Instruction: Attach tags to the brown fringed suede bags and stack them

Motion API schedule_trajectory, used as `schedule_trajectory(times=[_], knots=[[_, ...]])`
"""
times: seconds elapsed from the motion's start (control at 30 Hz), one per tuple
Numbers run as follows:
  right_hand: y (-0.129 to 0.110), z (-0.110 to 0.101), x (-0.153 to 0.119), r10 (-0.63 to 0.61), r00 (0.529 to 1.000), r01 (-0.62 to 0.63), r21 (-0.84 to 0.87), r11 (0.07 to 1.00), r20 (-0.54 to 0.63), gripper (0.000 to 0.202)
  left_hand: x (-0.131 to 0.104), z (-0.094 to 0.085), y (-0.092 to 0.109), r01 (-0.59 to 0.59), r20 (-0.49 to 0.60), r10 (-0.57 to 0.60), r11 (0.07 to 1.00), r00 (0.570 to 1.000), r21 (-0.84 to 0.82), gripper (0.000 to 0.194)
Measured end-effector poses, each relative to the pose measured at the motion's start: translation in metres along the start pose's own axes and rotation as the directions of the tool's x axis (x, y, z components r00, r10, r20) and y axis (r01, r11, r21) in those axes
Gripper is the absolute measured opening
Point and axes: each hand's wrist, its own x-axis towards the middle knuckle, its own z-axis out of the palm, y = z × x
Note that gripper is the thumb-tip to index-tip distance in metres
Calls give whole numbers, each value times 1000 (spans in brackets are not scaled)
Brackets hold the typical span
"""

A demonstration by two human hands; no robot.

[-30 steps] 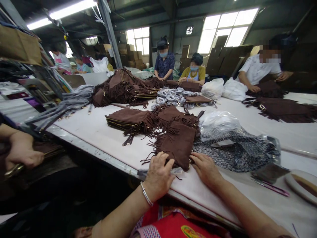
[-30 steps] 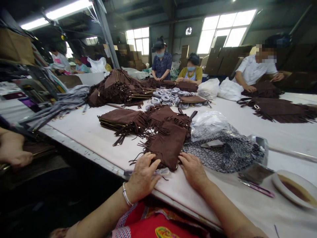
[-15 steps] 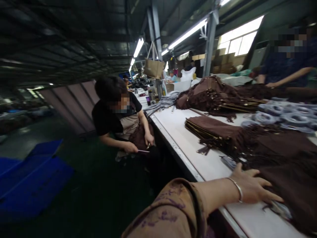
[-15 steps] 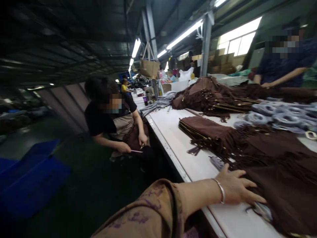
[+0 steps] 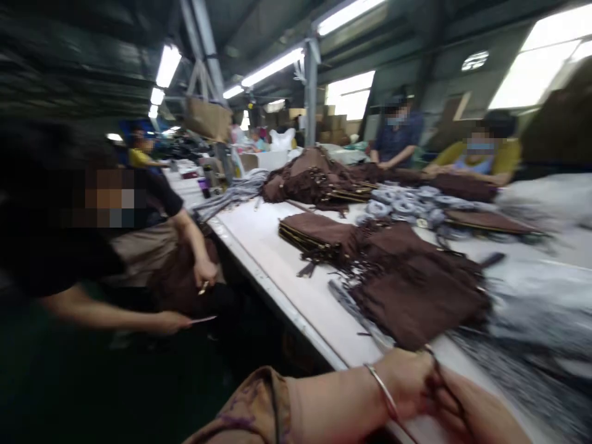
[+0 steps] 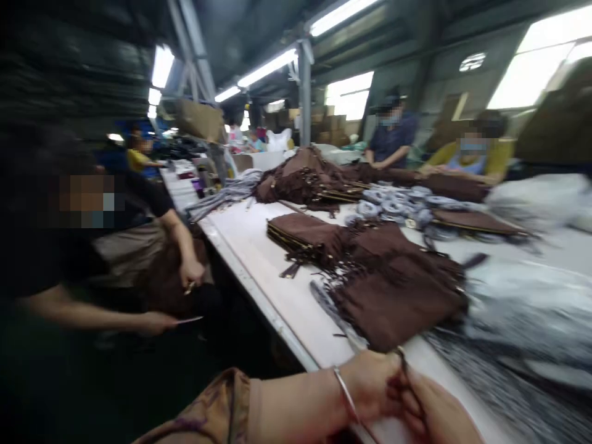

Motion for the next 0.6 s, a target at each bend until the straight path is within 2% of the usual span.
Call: schedule_trajectory(times=[0.03,0.07,0.1,0.13,0.17,0.2,0.23,0.27,0.37,0.5,0.6], knots=[[-2,-11,-9,109,993,-115,125,985,54,44,7,2,4,-119,-77,151,937,985,328,45],[-5,-17,-15,198,970,-231,283,931,140,41,12,4,9,-188,-80,334,697,939,692,41],[-8,-20,-20,241,949,-307,422,853,203,37,15,6,12,-169,16,481,276,876,946,34],[-12,-20,-22,255,934,-352,519,779,251,34,16,8,15,-82,175,531,-194,829,978,27],[-14,-19,-23,249,928,-370,587,720,278,31,15,10,17,19,307,486,-557,818,830,21],[-17,-18,-23,242,923,-381,630,676,298,28,14,12,18,93,367,405,-767,837,635,17],[-19,-18,-23,236,919,-391,658,644,315,26,12,13,19,135,380,340,-870,860,474,15],[-20,-17,-22,233,914,-403,677,616,332,24,10,15,19,156,373,302,-914,877,375,15],[-23,-19,-20,240,899,-435,697,571,365,19,7,16,19,180,373,292,-934,881,308,17],[-26,-16,-21,294,893,-445,583,680,340,18,6,14,18,125,436,246,-949,866,288,17],[-24,-12,-21,325,896,-431,413,802,304,31,4,14,19,122,408,225,-957,885,262,14]])
